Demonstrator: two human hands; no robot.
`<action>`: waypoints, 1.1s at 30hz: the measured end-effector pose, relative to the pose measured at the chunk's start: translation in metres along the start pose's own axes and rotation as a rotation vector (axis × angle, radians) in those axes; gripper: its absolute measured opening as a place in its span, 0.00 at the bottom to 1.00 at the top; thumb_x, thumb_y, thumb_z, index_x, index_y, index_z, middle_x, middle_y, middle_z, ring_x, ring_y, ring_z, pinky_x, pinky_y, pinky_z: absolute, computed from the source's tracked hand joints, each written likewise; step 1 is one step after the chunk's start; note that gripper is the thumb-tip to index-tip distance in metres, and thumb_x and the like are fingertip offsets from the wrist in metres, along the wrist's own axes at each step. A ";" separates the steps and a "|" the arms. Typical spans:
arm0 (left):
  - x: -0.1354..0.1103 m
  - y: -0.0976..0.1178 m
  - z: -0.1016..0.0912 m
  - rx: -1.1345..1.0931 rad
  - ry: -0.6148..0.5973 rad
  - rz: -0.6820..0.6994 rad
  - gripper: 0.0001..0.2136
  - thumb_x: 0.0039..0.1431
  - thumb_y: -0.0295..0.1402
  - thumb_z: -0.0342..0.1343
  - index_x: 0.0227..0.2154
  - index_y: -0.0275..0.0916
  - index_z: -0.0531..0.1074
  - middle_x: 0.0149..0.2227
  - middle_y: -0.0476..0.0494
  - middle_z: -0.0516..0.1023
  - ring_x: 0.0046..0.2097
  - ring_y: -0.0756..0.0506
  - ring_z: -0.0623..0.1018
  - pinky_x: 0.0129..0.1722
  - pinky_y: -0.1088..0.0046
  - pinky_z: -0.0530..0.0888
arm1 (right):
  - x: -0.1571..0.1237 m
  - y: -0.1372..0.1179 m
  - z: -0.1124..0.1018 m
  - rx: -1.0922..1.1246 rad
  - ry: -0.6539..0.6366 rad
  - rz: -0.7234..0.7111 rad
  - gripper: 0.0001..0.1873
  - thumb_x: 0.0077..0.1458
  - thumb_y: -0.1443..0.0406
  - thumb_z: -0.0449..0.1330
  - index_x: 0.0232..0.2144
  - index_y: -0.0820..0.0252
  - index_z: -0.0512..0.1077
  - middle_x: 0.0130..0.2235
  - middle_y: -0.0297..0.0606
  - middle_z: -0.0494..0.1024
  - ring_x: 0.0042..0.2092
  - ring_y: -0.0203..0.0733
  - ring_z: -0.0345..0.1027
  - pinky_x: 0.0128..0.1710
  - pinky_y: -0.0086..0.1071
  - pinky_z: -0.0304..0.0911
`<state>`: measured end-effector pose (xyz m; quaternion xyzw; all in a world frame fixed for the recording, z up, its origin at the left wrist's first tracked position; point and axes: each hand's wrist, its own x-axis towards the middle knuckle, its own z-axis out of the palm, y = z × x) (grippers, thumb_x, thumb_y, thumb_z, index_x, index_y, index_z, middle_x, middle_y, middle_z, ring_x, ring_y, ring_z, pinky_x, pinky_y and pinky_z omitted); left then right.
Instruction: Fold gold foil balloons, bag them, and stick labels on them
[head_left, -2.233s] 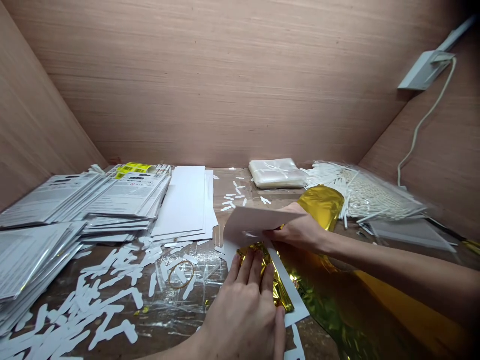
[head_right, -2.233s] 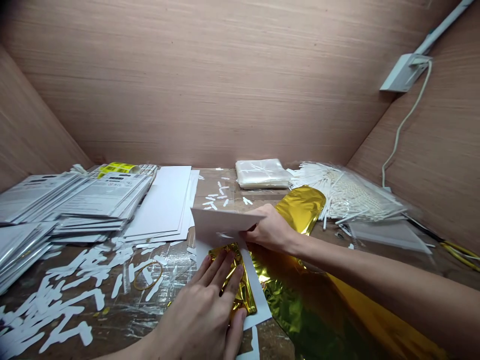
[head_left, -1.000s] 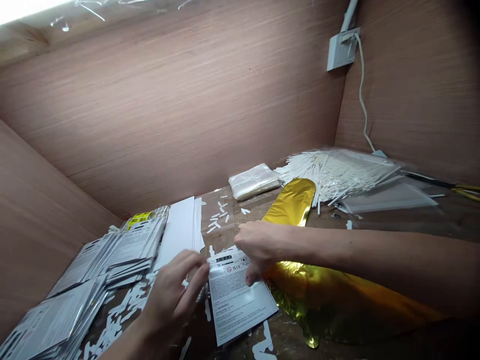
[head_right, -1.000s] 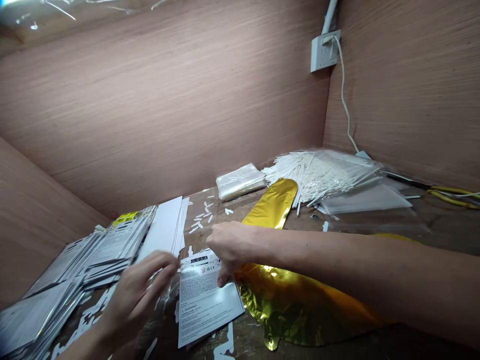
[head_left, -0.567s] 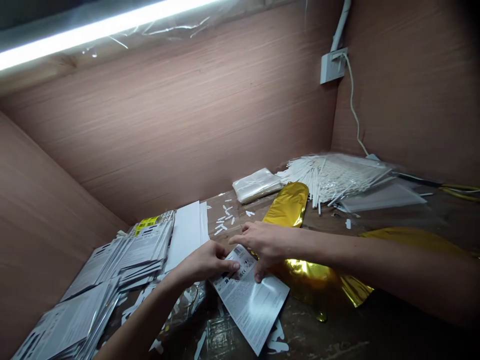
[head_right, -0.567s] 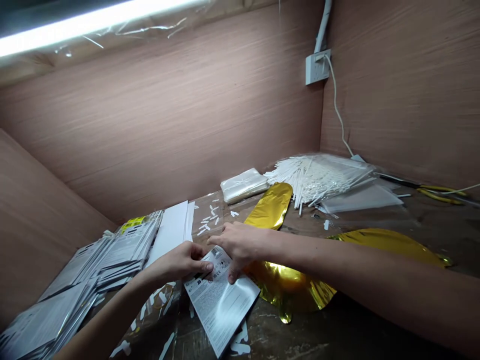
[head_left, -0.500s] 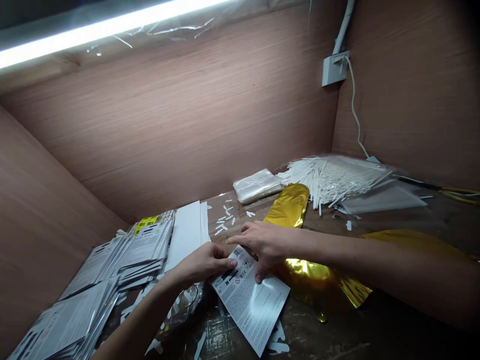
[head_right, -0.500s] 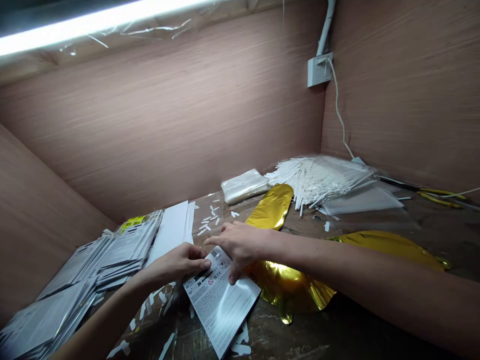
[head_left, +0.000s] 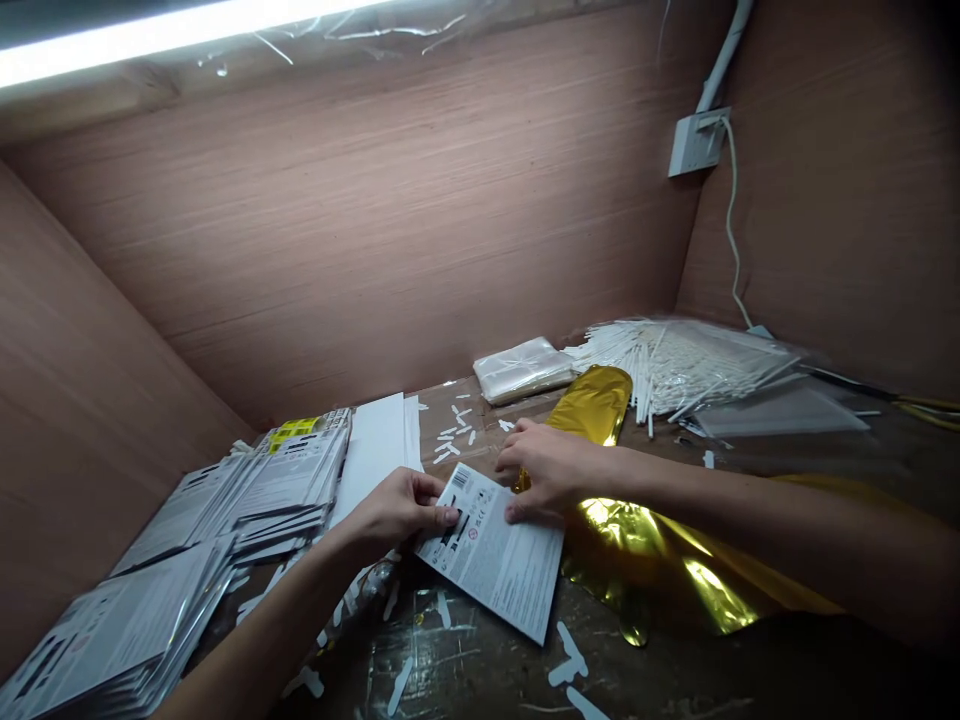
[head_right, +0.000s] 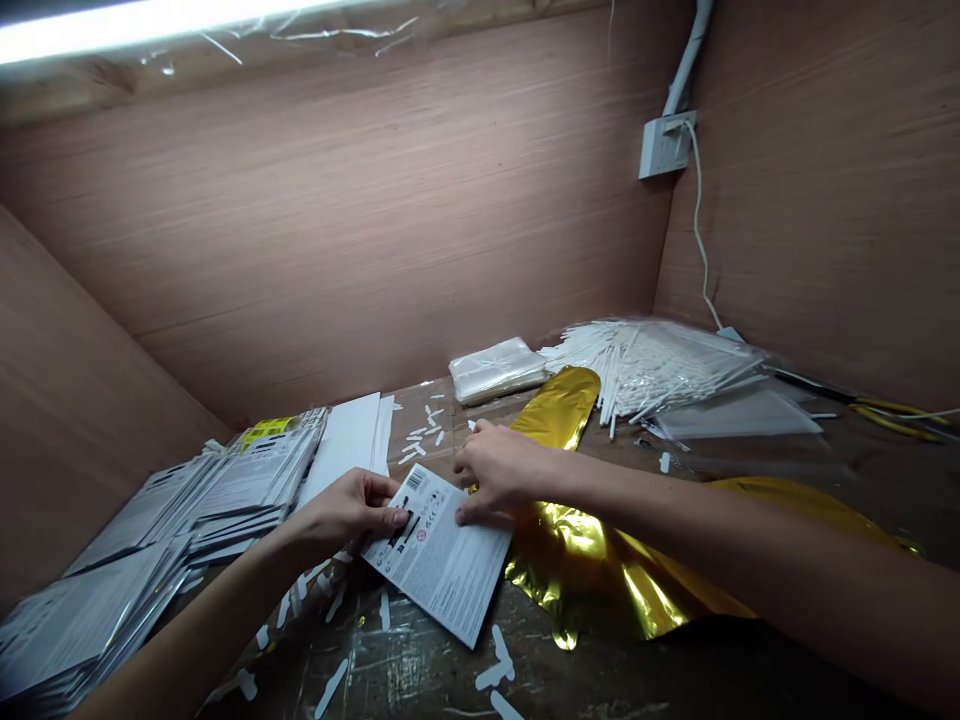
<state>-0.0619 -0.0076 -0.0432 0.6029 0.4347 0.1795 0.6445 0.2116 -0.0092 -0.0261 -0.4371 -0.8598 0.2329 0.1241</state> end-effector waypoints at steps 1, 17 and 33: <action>0.001 0.000 -0.001 -0.044 0.027 0.025 0.18 0.44 0.38 0.77 0.35 0.31 0.84 0.34 0.36 0.85 0.31 0.45 0.80 0.33 0.72 0.75 | -0.001 0.003 -0.004 0.098 0.035 0.048 0.24 0.43 0.52 0.75 0.38 0.61 0.81 0.42 0.46 0.81 0.50 0.56 0.70 0.46 0.42 0.67; 0.013 -0.010 0.007 -0.330 0.122 0.176 0.19 0.46 0.36 0.76 0.40 0.31 0.82 0.36 0.37 0.85 0.37 0.42 0.83 0.39 0.65 0.80 | -0.042 -0.002 0.047 0.958 0.116 0.214 0.24 0.58 0.49 0.65 0.43 0.65 0.73 0.28 0.36 0.77 0.22 0.32 0.65 0.19 0.25 0.62; 0.013 -0.012 0.001 -0.246 0.135 0.143 0.18 0.55 0.45 0.70 0.31 0.34 0.74 0.31 0.48 0.74 0.32 0.50 0.74 0.31 0.74 0.74 | -0.044 0.008 0.055 0.889 0.097 0.186 0.26 0.59 0.45 0.62 0.36 0.64 0.72 0.19 0.32 0.72 0.16 0.30 0.60 0.14 0.23 0.54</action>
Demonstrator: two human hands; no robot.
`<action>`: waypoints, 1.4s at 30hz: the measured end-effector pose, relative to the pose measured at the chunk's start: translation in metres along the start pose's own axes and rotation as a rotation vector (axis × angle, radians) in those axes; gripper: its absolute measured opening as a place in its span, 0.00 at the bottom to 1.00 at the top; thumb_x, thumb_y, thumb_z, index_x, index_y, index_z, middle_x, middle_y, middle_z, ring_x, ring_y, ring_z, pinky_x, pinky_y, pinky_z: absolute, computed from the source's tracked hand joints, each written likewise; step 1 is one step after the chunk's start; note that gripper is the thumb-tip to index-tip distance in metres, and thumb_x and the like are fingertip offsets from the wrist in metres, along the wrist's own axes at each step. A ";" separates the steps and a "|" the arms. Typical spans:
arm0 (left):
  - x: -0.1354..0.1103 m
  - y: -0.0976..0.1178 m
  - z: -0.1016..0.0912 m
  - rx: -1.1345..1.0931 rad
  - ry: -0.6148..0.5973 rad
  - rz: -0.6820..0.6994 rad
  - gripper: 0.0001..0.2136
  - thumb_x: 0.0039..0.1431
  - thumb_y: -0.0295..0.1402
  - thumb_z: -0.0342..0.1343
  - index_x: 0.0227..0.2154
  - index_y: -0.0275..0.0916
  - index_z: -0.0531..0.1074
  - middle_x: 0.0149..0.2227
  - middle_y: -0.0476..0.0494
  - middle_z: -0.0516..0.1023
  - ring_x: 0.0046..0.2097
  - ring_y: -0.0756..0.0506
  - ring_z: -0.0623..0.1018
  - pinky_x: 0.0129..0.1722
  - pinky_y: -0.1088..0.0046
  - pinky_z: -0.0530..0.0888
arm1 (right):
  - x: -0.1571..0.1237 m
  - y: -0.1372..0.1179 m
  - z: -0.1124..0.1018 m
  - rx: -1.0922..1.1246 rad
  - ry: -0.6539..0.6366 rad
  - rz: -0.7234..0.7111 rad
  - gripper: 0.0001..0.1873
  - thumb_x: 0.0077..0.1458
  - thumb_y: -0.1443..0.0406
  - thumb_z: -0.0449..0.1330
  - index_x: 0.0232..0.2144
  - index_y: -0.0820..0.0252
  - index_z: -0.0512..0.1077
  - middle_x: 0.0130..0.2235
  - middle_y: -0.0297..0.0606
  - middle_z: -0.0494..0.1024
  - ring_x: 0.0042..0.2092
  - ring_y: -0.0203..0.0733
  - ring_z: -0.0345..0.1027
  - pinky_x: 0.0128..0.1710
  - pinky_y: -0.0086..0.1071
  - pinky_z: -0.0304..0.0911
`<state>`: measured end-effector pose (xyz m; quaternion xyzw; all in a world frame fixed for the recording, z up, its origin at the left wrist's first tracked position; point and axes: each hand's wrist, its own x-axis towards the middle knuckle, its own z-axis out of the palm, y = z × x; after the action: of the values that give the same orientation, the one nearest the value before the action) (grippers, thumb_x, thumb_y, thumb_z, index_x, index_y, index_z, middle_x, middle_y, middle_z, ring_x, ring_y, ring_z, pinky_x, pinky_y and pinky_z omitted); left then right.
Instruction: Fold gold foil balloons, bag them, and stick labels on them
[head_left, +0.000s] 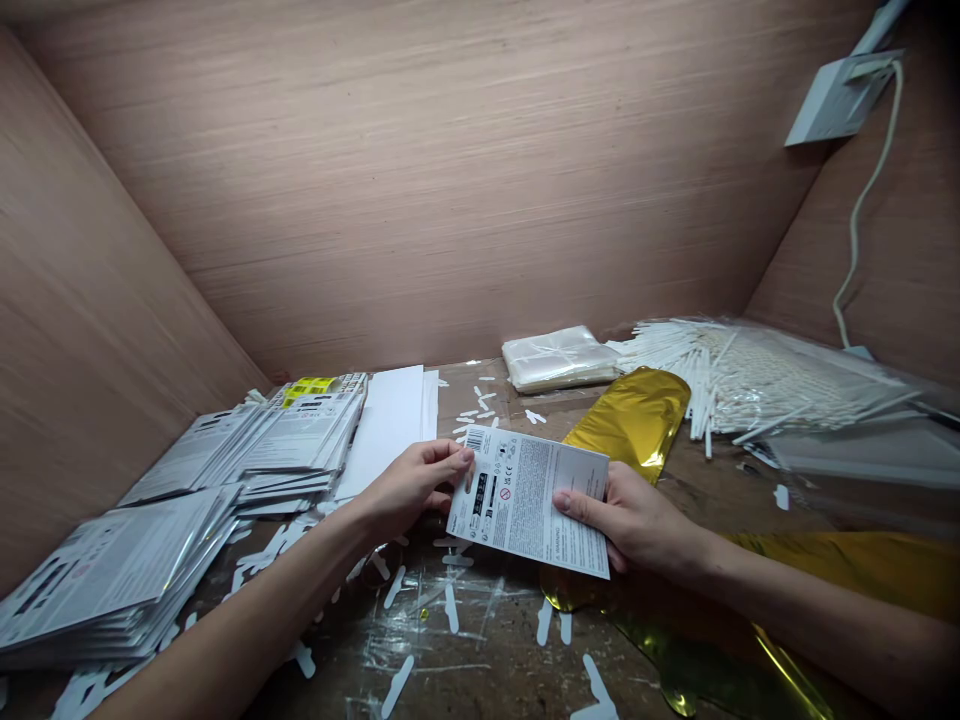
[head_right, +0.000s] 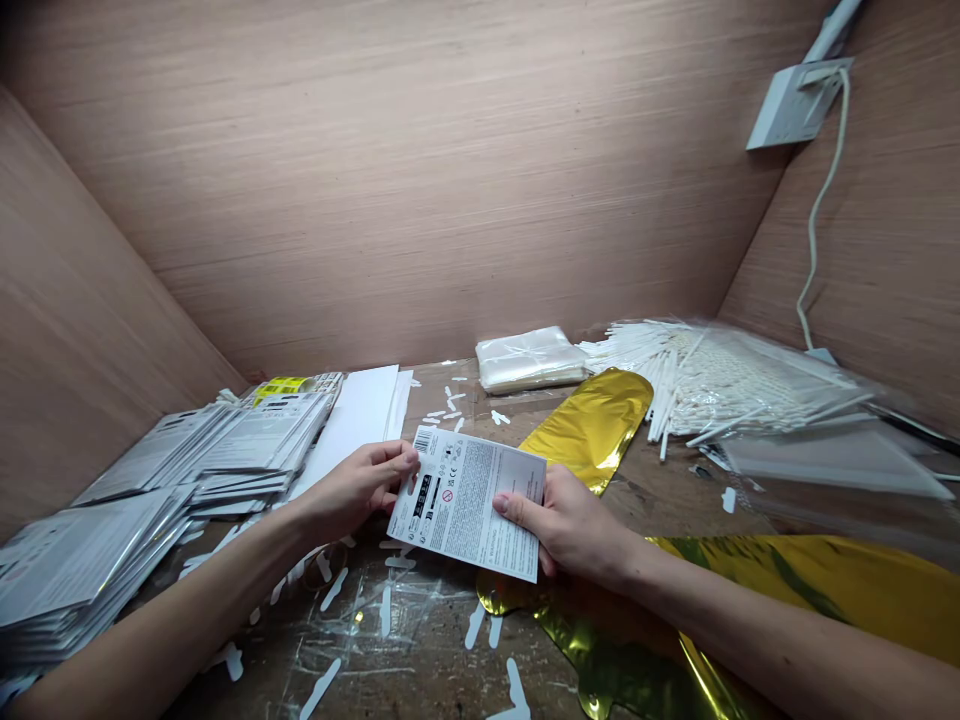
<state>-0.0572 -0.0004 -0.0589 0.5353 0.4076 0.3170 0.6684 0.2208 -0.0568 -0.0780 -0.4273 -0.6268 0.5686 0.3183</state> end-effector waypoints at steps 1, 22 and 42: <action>-0.001 0.001 0.000 0.018 -0.015 0.003 0.18 0.57 0.47 0.68 0.32 0.34 0.74 0.32 0.47 0.74 0.32 0.50 0.74 0.31 0.74 0.74 | -0.001 -0.001 0.000 0.011 -0.005 -0.003 0.25 0.59 0.45 0.62 0.36 0.64 0.72 0.19 0.31 0.72 0.16 0.30 0.59 0.14 0.23 0.54; -0.006 0.007 0.000 -0.042 -0.077 -0.025 0.13 0.53 0.38 0.72 0.31 0.31 0.80 0.32 0.40 0.81 0.32 0.48 0.79 0.36 0.71 0.77 | -0.005 -0.006 -0.004 0.049 0.036 0.006 0.24 0.57 0.47 0.64 0.34 0.64 0.72 0.19 0.31 0.71 0.15 0.29 0.59 0.13 0.22 0.54; -0.008 0.004 0.006 0.045 -0.108 -0.016 0.07 0.49 0.29 0.66 0.32 0.33 0.77 0.33 0.43 0.79 0.31 0.49 0.76 0.28 0.76 0.73 | -0.010 0.002 -0.005 -0.038 -0.024 -0.016 0.27 0.62 0.44 0.59 0.31 0.63 0.74 0.20 0.34 0.72 0.16 0.31 0.60 0.14 0.24 0.54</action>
<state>-0.0552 -0.0094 -0.0531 0.5633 0.3821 0.2733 0.6797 0.2297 -0.0641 -0.0779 -0.4212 -0.6448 0.5589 0.3072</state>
